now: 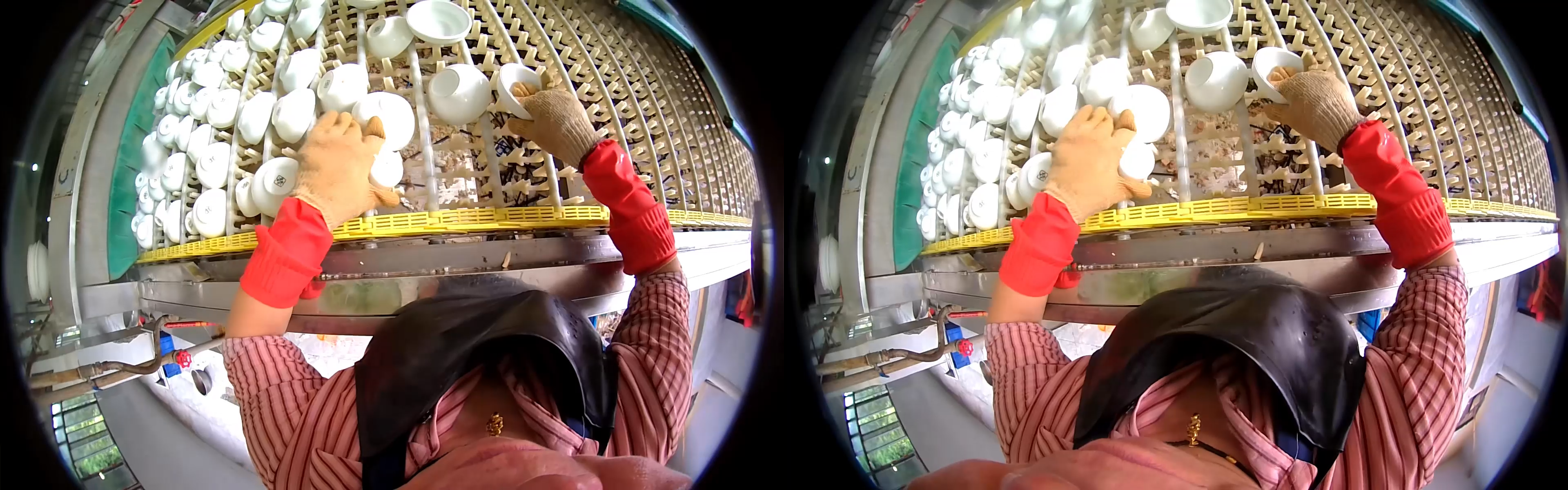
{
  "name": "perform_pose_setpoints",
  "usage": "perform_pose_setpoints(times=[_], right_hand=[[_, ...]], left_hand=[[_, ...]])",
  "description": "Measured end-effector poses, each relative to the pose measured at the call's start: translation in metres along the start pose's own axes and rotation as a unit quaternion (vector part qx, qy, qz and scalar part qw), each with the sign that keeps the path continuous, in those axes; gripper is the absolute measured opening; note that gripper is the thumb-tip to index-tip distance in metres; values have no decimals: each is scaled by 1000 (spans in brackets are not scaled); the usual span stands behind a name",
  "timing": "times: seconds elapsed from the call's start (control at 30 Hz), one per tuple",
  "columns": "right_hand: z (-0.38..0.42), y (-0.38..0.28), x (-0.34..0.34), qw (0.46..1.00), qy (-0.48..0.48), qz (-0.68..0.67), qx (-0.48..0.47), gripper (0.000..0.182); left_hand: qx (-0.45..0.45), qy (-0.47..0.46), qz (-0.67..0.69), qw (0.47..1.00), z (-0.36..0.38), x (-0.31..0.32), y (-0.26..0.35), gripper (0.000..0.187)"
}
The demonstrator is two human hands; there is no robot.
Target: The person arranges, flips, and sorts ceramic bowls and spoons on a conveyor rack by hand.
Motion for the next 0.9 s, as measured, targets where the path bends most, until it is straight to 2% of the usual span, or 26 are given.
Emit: perform_pose_setpoints(times=[0.07, 0.1, 0.13, 0.2, 0.23, 0.27, 0.33, 0.37, 0.4, 0.5, 0.57, 0.63, 0.7, 0.73, 0.77, 0.8, 0.83, 0.9], right_hand=[[6, 0, -5, 998, -3, -36, 48, 58], [9, -4, -12, 990, 3, -108, 95, 66], [15, -4, -14, 965, 20, -250, 81, 66], [27, -4, -12, 854, 50, -516, 50, 65], [28, -2, -6, 805, 32, -592, 18, 65], [31, -8, -5, 787, 18, -616, 39, 65], [36, -28, -8, 745, -7, -662, 77, 67], [26, -17, -14, 795, -82, -599, 41, 67], [24, -27, -5, 755, -8, -652, 71, 62], [-25, -2, 0, 909, 119, -399, -13, 53], [-60, -6, -11, 968, 151, -190, -67, 45], [-89, -20, -18, 981, 160, -74, -83, 46], [-111, -42, -22, 983, 168, -40, -63, 60], [-137, -33, -6, 971, 218, 17, -94, 59], [-153, -34, 1, 973, 203, 36, -101, 61], [-170, -34, 7, 975, 187, 55, -108, 63], [-186, -33, 15, 963, 213, 82, -142, 62], [-210, -22, 29, 965, 173, 131, -148, 60]], left_hand=[[15, 19, -30, 999, -5, 7, 5, 92], [11, 15, -20, 1000, -6, 6, 6, 93], [9, 9, -10, 1000, -6, 5, 6, 93], [9, -24, 2, 1000, -9, -4, 9, 94], [11, -50, 6, 999, -12, -9, 11, 93], [11, -76, 11, 997, -13, -11, 14, 93], [11, -44, 28, 999, -11, -6, 18, 85], [11, -27, 33, 999, -10, -5, 18, 81], [9, -30, 37, 999, -11, -6, 19, 79], [-4, -41, 41, 998, -14, -4, 21, 71], [-9, -55, 33, 998, -17, 0, 21, 65], [-22, -60, 37, 997, -18, -5, 23, 68], [-28, -78, 32, 996, -18, -6, 25, 69], [-31, -93, 27, 995, -18, -6, 26, 68], [-37, -107, 20, 993, -17, -5, 27, 68], [-32, -82, 6, 996, -16, -5, 29, 69], [-26, -59, -9, 998, -13, -2, 33, 69], [-10, 6, -23, 1000, -9, 7, 34, 71]])
Point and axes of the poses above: each hand's wrist, its own z-axis away from the middle knuckle, its own x-axis out of the palm, y = z × x, the point moved 2 cm from there along -z, towards the middle knuckle, and after that the axes turned 12 degrees about -z, right-handed, at the moved point
